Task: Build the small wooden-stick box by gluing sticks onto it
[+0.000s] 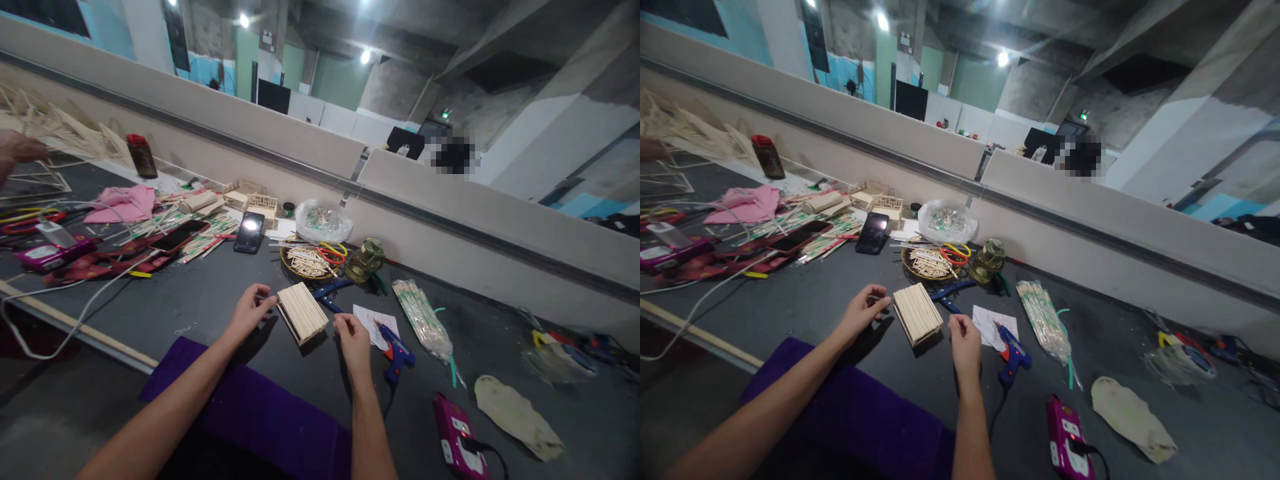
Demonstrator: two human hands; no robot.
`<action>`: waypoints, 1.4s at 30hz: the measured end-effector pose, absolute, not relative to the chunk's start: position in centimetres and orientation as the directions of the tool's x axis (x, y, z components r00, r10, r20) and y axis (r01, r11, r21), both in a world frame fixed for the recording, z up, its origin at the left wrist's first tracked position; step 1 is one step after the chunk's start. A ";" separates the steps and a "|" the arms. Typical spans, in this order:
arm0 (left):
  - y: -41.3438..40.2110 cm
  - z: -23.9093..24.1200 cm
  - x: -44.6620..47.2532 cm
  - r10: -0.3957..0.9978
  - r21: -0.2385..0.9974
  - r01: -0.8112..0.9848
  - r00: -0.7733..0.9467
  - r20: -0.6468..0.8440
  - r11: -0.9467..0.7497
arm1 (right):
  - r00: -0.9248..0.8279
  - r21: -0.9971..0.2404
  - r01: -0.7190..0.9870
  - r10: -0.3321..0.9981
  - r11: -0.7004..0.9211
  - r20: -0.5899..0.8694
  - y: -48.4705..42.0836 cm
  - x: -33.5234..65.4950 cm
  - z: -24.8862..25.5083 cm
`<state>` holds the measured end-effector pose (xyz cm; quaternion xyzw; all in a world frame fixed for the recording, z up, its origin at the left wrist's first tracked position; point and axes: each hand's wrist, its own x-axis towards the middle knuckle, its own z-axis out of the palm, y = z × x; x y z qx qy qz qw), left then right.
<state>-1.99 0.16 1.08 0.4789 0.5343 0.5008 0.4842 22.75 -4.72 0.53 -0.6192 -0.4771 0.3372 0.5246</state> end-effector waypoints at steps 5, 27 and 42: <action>-0.3 1.1 -1.6 0.977 0.994 0.048 0.181 -0.109 0.102 | 0.205 -0.975 0.223 0.978 -0.004 0.043 -4.5 21.7 0.6; 4.8 6.4 -1.8 0.630 0.927 0.068 0.715 -0.303 0.369 | 0.253 -0.999 0.024 0.967 -0.035 -0.028 -4.2 22.2 1.3; 7.3 4.4 -0.4 0.865 0.963 0.260 0.496 -0.074 -0.067 | 0.226 -0.997 0.007 0.971 -0.080 -0.077 -4.0 21.8 -0.2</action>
